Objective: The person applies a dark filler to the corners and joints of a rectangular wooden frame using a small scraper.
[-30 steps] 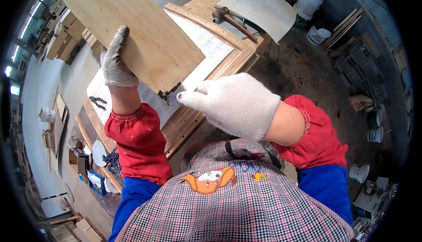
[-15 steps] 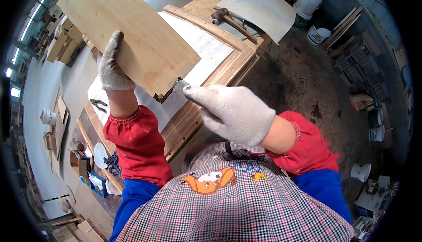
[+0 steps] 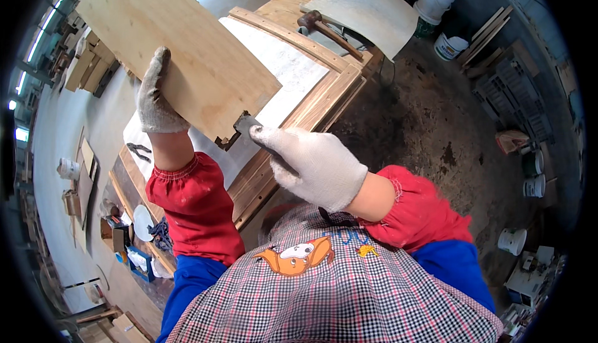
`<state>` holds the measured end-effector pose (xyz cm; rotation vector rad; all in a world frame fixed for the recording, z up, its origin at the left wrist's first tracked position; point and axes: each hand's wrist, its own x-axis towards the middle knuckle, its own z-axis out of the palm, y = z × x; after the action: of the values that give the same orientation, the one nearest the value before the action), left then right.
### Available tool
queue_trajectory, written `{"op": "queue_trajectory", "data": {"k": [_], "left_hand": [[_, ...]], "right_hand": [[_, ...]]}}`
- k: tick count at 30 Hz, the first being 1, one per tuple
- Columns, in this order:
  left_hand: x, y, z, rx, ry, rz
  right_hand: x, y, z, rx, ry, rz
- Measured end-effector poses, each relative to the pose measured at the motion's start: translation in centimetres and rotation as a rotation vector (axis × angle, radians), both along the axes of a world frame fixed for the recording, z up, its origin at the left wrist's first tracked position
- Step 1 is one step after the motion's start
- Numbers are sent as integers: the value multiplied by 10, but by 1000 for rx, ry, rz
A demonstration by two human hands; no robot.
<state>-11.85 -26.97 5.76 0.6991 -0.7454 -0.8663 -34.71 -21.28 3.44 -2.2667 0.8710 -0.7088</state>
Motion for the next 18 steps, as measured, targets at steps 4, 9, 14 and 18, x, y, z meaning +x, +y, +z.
{"op": "queue_trajectory", "data": {"k": [4, 9, 14, 18], "left_hand": [[0, 1, 2, 11, 28, -6], [5, -3, -3, 46, 40, 7], [11, -4, -5, 55, 24, 31], [11, -4, -2, 65, 43, 4]], "right_hand": [[-4, 6, 1, 66, 22, 11], [2, -2, -7, -2, -80, 8], [-7, 2, -15, 42, -104, 9], [0, -6, -26, 27, -189, 24]]}}
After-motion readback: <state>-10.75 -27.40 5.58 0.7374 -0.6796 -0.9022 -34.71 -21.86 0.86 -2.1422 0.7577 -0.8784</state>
